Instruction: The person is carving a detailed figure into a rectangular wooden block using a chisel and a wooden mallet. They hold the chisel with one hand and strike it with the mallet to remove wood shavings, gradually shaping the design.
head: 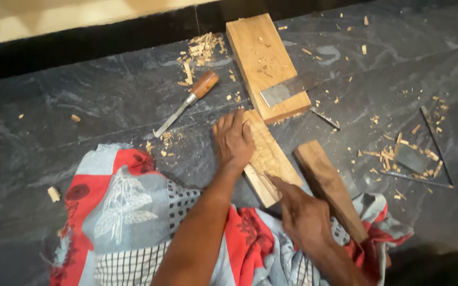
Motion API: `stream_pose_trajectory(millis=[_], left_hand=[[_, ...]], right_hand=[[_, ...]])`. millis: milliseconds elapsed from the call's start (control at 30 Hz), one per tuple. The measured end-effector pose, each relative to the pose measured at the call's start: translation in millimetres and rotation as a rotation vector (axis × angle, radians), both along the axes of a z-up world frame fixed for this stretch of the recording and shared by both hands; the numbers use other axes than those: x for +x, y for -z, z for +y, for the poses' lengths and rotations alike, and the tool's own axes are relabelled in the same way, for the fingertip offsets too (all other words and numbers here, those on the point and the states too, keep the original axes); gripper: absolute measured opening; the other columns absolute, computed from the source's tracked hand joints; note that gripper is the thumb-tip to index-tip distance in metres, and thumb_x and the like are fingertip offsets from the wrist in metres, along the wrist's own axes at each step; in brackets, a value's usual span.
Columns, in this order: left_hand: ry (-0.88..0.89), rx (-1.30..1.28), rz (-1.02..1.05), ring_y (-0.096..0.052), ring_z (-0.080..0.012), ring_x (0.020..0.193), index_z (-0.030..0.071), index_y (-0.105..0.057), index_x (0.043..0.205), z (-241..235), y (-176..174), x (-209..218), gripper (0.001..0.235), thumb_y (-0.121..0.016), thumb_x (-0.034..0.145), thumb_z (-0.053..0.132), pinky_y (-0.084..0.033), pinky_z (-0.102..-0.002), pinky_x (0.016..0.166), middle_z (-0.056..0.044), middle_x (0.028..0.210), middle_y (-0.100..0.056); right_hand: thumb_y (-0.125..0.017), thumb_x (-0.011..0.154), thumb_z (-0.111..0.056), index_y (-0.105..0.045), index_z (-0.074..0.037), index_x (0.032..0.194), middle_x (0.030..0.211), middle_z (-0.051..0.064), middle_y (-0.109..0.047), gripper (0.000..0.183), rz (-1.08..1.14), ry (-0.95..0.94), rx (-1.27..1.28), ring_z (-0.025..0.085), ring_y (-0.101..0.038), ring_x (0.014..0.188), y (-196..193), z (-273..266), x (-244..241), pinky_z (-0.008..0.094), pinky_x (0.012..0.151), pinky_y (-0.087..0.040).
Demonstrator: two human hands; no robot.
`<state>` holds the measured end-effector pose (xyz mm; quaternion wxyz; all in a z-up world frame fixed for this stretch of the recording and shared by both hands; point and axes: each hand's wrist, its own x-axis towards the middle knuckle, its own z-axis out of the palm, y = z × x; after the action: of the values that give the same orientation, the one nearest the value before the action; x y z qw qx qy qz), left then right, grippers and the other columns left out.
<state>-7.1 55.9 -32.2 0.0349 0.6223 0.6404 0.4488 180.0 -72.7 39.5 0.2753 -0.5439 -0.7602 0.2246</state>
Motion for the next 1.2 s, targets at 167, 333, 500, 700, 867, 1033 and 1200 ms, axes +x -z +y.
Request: stream_pose_trajectory(millis=[167, 333, 500, 700, 867, 1033, 1200], left_hand=[[-0.025, 0.06, -0.157, -0.054, -0.0403, 0.119, 0.0, -0.06, 0.128, 8.3, 2.9, 4.4, 0.034, -0.059, 0.095, 0.009, -0.042, -0.051, 0.106, -0.02, 0.123, -0.06], [-0.063, 0.104, -0.259, -0.048, -0.0458, 0.124, -0.006, -0.048, 0.14, 5.2, 3.8, 5.1, 0.048, -0.054, 0.093, 0.003, -0.039, -0.052, 0.108, -0.029, 0.134, -0.052], [-0.038, 0.017, -0.393, -0.053, -0.0404, 0.122, -0.006, -0.042, 0.147, 9.3, 3.5, 4.7, 0.05, -0.047, 0.097, -0.001, -0.042, -0.05, 0.108, -0.026, 0.13, -0.055], [-0.013, -0.045, -0.346, -0.055, -0.0386, 0.116, -0.004, -0.042, 0.15, 10.4, 3.2, 2.2, 0.054, -0.046, 0.096, -0.003, -0.042, -0.049, 0.106, -0.022, 0.121, -0.059], [-0.004, -0.072, -0.323, -0.053, -0.0391, 0.118, -0.004, -0.039, 0.151, 10.9, 1.4, 3.1, 0.058, -0.046, 0.094, -0.005, -0.042, -0.049, 0.105, -0.023, 0.121, -0.058], [-0.011, -0.04, -0.299, -0.053, -0.0393, 0.118, -0.004, -0.04, 0.151, 10.6, 1.8, 3.1, 0.056, -0.047, 0.095, -0.004, -0.042, -0.049, 0.106, -0.023, 0.122, -0.058], [-0.019, -0.04, -0.296, -0.053, -0.0395, 0.118, -0.003, -0.04, 0.151, 10.7, 2.0, 3.5, 0.056, -0.048, 0.095, -0.004, -0.042, -0.049, 0.106, -0.023, 0.122, -0.059]], right_hand=[[-0.062, 0.084, -0.001, -0.064, -0.016, 0.131, 0.095, 0.01, -0.074, 0.049, -0.069, 0.074, 0.085, 0.028, -0.073, 0.071, 5.3, 1.9, -0.2, 0.039, 0.063, -0.058], [-0.064, 0.087, -0.003, -0.065, -0.016, 0.129, 0.086, 0.01, -0.071, 0.044, -0.078, 0.021, 0.045, 0.027, -0.07, 0.066, 7.6, 8.1, 8.2, 0.039, 0.06, -0.057], [-0.065, 0.086, -0.002, -0.068, -0.016, 0.125, 0.078, 0.01, -0.07, 0.042, -0.069, 0.001, 0.063, 0.026, -0.068, 0.058, 9.2, 16.1, 3.0, 0.039, 0.054, -0.055], [-0.064, 0.084, 0.0, -0.066, -0.013, 0.125, 0.084, 0.011, -0.071, 0.044, -0.078, -0.042, 0.132, 0.029, -0.069, 0.064, 8.7, 19.0, -0.4, 0.04, 0.055, -0.056], [-0.064, 0.084, 0.0, -0.065, -0.011, 0.126, 0.086, 0.013, -0.072, 0.043, -0.069, -0.045, 0.14, 0.029, -0.069, 0.063, 7.8, 20.1, -2.3, 0.04, 0.055, -0.056], [-0.066, 0.086, -0.002, -0.067, -0.01, 0.125, 0.09, 0.015, -0.074, 0.04, -0.086, -0.02, 0.132, 0.031, -0.07, 0.061, 8.2, 19.5, -6.4, 0.04, 0.053, -0.056], [-0.064, 0.086, -0.002, -0.068, -0.009, 0.124, 0.095, 0.017, -0.075, 0.038, -0.066, -0.026, 0.121, 0.031, -0.071, 0.063, 10.2, 19.2, -7.5, 0.04, 0.054, -0.057]])
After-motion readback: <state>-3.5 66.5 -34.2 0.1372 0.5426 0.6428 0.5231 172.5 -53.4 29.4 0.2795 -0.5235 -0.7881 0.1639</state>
